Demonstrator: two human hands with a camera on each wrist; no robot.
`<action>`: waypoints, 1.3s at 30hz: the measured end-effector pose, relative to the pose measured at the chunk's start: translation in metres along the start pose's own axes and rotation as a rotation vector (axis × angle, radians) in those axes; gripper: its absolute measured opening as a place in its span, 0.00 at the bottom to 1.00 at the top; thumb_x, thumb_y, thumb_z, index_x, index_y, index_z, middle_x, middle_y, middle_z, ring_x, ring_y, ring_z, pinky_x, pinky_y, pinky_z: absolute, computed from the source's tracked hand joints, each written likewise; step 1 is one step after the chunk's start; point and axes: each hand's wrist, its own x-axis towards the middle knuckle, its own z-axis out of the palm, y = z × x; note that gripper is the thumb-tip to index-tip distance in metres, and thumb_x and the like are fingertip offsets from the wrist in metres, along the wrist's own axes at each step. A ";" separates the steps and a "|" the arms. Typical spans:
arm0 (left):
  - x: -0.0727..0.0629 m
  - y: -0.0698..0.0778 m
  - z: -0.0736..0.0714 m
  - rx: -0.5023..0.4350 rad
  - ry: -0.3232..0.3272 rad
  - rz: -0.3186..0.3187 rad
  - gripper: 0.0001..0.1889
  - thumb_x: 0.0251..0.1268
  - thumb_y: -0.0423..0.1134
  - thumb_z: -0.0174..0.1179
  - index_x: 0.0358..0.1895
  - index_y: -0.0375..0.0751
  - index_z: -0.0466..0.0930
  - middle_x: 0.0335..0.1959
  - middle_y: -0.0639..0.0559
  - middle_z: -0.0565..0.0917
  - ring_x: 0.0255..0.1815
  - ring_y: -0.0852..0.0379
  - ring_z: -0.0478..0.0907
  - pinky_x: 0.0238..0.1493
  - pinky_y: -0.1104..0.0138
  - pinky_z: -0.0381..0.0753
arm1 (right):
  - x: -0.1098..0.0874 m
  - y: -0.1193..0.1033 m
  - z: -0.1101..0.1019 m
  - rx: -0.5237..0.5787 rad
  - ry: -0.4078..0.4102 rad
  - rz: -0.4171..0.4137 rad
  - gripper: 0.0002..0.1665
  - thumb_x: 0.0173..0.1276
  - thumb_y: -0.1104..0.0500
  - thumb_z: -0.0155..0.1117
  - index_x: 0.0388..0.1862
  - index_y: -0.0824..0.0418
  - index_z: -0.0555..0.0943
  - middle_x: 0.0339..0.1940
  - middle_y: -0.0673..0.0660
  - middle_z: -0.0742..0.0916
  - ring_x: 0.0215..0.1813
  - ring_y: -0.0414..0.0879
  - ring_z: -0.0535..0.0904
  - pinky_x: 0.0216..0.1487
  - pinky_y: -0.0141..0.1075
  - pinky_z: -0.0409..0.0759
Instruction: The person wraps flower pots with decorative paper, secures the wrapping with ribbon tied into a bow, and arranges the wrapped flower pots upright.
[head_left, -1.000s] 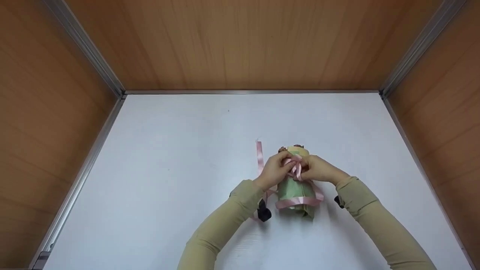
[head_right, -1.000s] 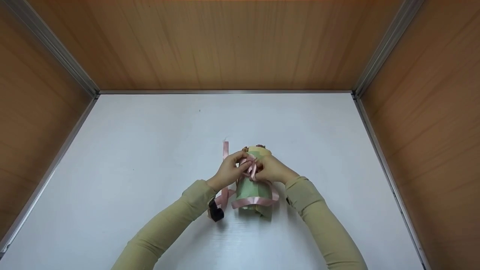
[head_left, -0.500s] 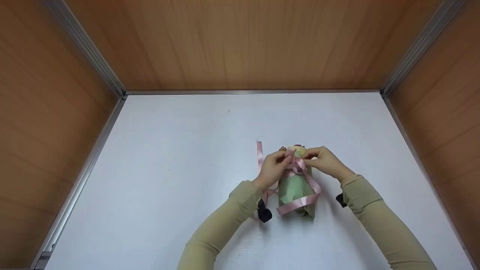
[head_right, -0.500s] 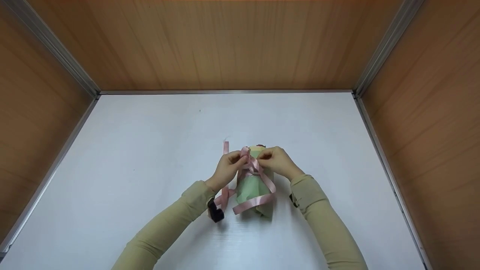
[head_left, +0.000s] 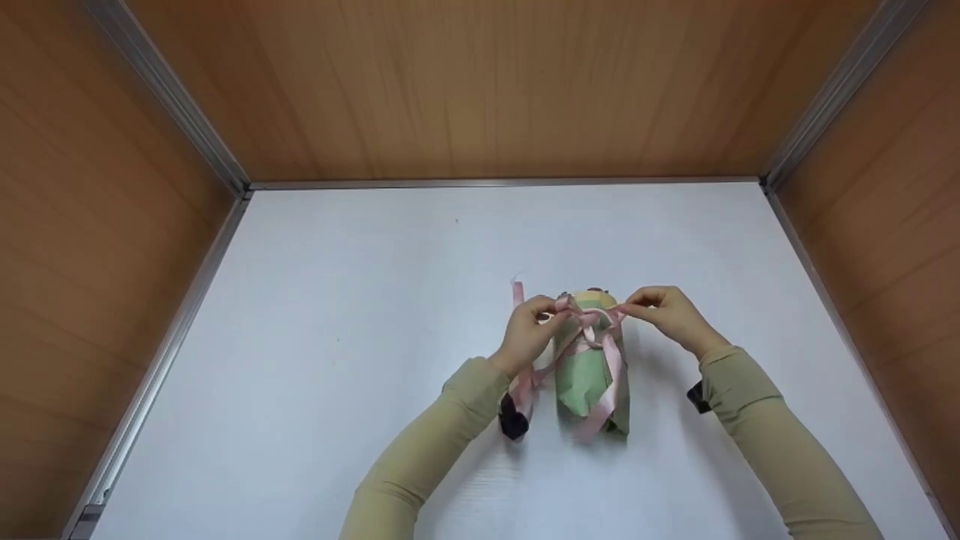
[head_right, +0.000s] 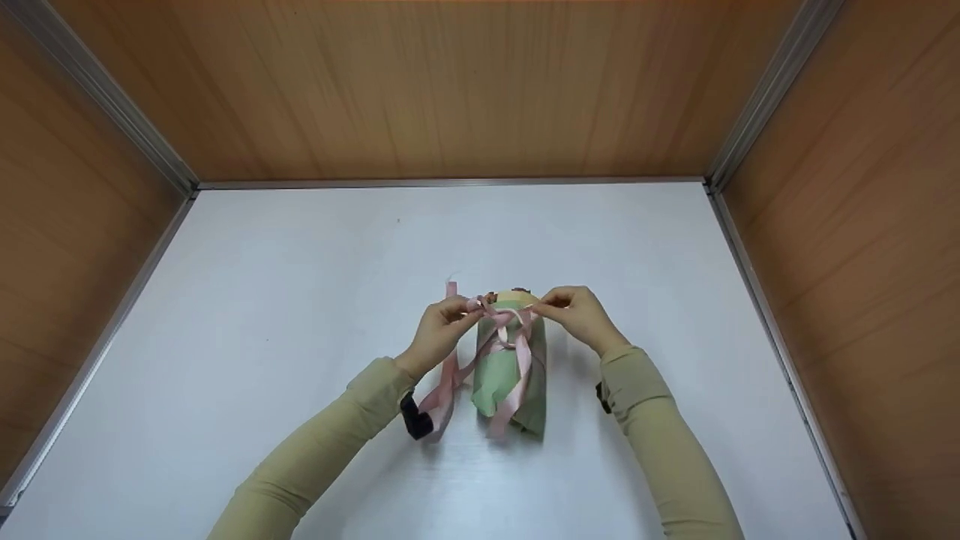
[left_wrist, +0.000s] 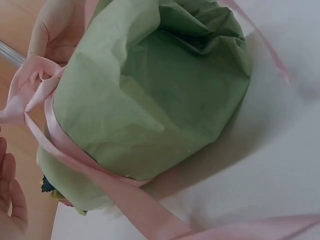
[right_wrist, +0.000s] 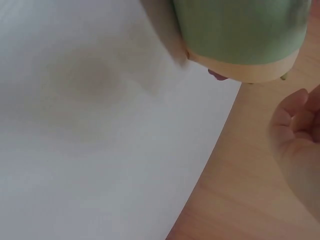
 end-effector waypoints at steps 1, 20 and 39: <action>-0.001 -0.001 -0.002 0.018 -0.007 -0.001 0.08 0.64 0.36 0.60 0.36 0.33 0.83 0.37 0.42 0.84 0.42 0.53 0.78 0.49 0.54 0.76 | 0.000 0.002 -0.002 -0.002 0.001 0.004 0.20 0.64 0.49 0.65 0.40 0.66 0.83 0.34 0.47 0.82 0.40 0.44 0.72 0.45 0.40 0.72; -0.008 -0.012 -0.037 0.199 -0.159 -0.062 0.05 0.63 0.32 0.60 0.37 0.33 0.82 0.37 0.43 0.84 0.42 0.51 0.78 0.52 0.54 0.76 | -0.016 0.042 -0.040 -0.119 -0.021 0.092 0.19 0.66 0.51 0.63 0.39 0.69 0.81 0.34 0.49 0.83 0.40 0.43 0.72 0.45 0.37 0.70; -0.009 -0.019 -0.053 0.281 -0.250 -0.077 0.04 0.61 0.26 0.58 0.29 0.32 0.78 0.34 0.43 0.83 0.33 0.60 0.70 0.37 0.70 0.67 | -0.034 0.071 -0.072 -0.242 -0.101 0.174 0.09 0.65 0.61 0.61 0.36 0.68 0.82 0.34 0.52 0.82 0.41 0.48 0.69 0.41 0.37 0.67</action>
